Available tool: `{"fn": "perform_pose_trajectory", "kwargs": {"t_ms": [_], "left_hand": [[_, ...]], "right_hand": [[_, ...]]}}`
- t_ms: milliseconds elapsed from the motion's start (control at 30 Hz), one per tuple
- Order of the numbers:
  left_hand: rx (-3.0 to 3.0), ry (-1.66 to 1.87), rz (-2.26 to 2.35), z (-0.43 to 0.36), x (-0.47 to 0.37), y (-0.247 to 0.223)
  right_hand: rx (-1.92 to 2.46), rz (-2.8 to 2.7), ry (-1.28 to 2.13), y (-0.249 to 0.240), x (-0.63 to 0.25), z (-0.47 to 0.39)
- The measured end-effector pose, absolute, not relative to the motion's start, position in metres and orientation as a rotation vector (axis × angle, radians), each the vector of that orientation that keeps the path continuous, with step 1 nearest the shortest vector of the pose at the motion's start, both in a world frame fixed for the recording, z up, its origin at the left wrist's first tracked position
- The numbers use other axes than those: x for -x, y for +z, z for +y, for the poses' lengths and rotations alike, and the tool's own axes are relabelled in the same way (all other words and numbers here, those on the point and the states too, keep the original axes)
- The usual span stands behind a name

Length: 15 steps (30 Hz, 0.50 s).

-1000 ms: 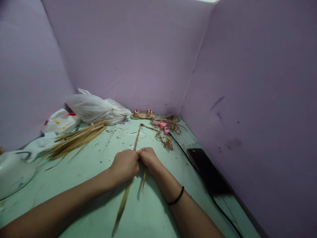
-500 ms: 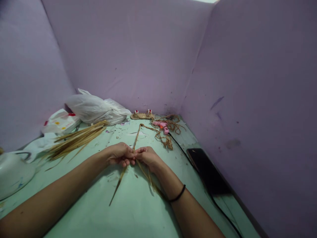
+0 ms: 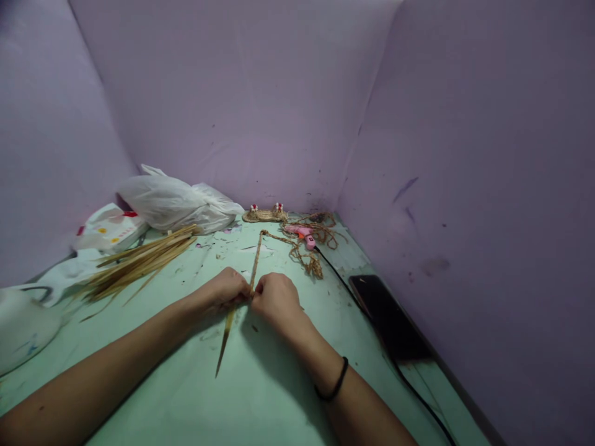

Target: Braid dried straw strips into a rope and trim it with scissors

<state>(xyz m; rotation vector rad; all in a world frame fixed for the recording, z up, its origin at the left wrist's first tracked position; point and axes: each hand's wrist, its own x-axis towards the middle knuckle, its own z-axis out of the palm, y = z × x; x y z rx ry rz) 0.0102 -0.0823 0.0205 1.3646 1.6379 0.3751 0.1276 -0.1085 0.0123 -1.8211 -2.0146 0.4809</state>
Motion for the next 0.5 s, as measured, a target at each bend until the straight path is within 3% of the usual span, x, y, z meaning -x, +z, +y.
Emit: {"fn": "perform_pose_trajectory", "kwargs": {"t_ms": [300,500], "left_hand": [[-1.385,0.332,1.477,-0.074,0.002,0.019],[-1.483,0.296,1.423,-0.067,0.011,0.021]], "right_hand": [[1.805,-2.234,0.271,0.022,-0.112,-0.127],[1.755,-1.962,0.718,0.016,-0.129,-0.105]]}}
